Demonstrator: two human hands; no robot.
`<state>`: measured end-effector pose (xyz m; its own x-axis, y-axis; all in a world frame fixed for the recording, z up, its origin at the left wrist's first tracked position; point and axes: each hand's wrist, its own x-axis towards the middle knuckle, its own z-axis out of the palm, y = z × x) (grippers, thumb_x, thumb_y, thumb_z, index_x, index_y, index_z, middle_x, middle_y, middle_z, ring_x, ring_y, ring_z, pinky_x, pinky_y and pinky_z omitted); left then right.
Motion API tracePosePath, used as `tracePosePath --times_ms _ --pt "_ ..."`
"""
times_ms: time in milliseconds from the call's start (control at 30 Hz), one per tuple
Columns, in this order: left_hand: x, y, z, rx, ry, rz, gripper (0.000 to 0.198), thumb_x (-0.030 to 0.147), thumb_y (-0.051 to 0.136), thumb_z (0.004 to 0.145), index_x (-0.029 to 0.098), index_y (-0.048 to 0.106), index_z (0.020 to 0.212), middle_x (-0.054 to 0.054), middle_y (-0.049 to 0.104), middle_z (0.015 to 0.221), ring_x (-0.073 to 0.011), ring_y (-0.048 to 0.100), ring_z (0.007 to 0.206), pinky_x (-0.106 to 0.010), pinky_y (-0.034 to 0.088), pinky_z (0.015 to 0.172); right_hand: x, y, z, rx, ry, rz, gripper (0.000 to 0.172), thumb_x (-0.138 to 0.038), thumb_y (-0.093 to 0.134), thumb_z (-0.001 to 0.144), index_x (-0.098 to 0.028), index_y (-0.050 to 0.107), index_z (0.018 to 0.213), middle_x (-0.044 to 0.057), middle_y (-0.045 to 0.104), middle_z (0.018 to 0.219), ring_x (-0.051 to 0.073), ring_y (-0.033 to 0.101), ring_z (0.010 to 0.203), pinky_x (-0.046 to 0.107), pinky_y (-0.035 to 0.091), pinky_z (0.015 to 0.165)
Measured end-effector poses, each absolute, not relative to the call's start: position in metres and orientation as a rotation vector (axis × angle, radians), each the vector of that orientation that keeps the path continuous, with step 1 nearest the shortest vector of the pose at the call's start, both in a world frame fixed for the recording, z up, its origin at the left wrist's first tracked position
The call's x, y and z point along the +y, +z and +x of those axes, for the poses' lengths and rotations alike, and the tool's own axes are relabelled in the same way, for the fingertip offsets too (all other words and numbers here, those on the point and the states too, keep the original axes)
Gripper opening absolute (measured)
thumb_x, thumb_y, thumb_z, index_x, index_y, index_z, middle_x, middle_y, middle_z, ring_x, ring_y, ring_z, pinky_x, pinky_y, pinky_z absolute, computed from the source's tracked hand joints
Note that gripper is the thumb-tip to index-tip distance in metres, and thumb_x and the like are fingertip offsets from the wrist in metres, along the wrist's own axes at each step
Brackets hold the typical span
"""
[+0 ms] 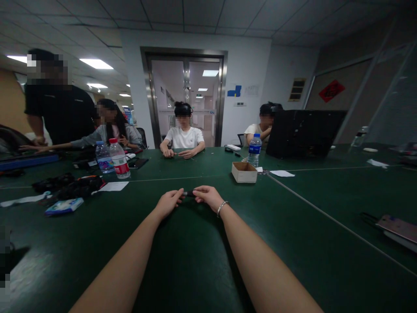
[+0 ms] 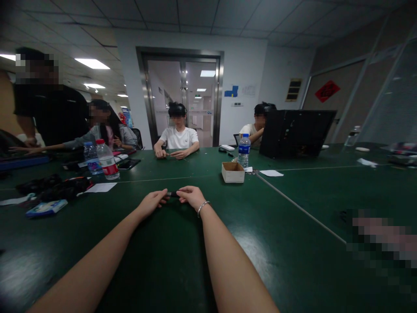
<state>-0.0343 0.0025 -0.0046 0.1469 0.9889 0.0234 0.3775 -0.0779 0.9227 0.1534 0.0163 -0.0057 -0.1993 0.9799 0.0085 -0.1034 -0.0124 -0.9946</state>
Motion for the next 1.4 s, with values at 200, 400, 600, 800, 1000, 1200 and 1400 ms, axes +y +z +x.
tracePosePath --times_ms 200,400,600,800,1000,1200,1400 --pt "0.003 -0.006 -0.035 1.289 0.955 1.668 0.044 0.055 0.052 0.072 0.016 0.058 0.088 -0.005 0.059 0.087 -0.0168 0.055 0.078 -0.025 0.041 0.061 0.018 -0.007 0.153 -1.255 1.418 -1.008 0.011 -0.007 0.067 0.074 -0.007 0.062 0.085 0.001 0.062 0.056 0.006 0.056 0.046 0.012 0.049 0.047" --pt "0.002 -0.005 -0.035 1.305 0.949 1.625 0.048 0.056 0.051 0.073 0.015 0.058 0.097 -0.007 0.060 0.094 -0.0176 0.056 0.080 -0.026 0.042 0.062 0.017 -0.006 0.154 -1.253 1.427 -1.010 0.009 -0.006 0.066 0.075 -0.007 0.063 0.083 0.002 0.062 0.058 0.007 0.057 0.047 0.013 0.050 0.048" --pt "0.009 -0.013 -0.037 1.309 0.917 1.709 0.053 0.063 0.043 0.075 0.013 0.061 0.079 -0.007 0.061 0.083 -0.0177 0.055 0.078 -0.027 0.041 0.065 0.017 -0.005 0.154 -1.266 1.423 -1.002 0.009 -0.005 0.065 0.076 -0.006 0.063 0.084 0.003 0.062 0.059 0.007 0.057 0.048 0.012 0.050 0.048" --pt "0.001 -0.006 -0.035 1.298 0.929 1.654 0.046 0.057 0.051 0.072 0.016 0.059 0.090 -0.007 0.061 0.093 -0.0168 0.055 0.079 -0.026 0.041 0.064 0.016 -0.005 0.154 -1.259 1.407 -1.015 0.009 -0.005 0.065 0.075 -0.006 0.063 0.084 0.003 0.063 0.060 0.007 0.057 0.048 0.013 0.050 0.047" --pt "0.005 -0.009 -0.035 1.322 0.933 1.651 0.054 0.061 0.040 0.077 0.012 0.061 0.087 -0.009 0.061 0.087 -0.0176 0.055 0.077 -0.027 0.041 0.063 0.018 -0.007 0.154 -1.302 1.418 -0.999 0.010 -0.006 0.066 0.075 -0.006 0.064 0.085 0.003 0.063 0.060 0.007 0.058 0.049 0.013 0.050 0.048" --pt "0.008 -0.014 -0.036 1.300 0.969 1.647 0.039 0.051 0.054 0.071 0.016 0.058 0.088 -0.005 0.060 0.083 -0.0160 0.055 0.074 -0.026 0.041 0.062 0.020 -0.010 0.155 -1.299 1.416 -0.977 0.010 -0.008 0.068 0.073 -0.008 0.064 0.082 0.002 0.063 0.060 0.007 0.057 0.049 0.013 0.049 0.047" --pt "0.004 -0.010 -0.035 1.304 0.965 1.602 0.044 0.055 0.052 0.072 0.017 0.057 0.093 -0.007 0.060 0.093 -0.0167 0.055 0.077 -0.026 0.042 0.063 0.022 -0.011 0.156 -1.315 1.428 -0.988 0.013 -0.010 0.069 0.073 -0.007 0.064 0.085 0.003 0.063 0.062 0.007 0.058 0.050 0.013 0.050 0.049"
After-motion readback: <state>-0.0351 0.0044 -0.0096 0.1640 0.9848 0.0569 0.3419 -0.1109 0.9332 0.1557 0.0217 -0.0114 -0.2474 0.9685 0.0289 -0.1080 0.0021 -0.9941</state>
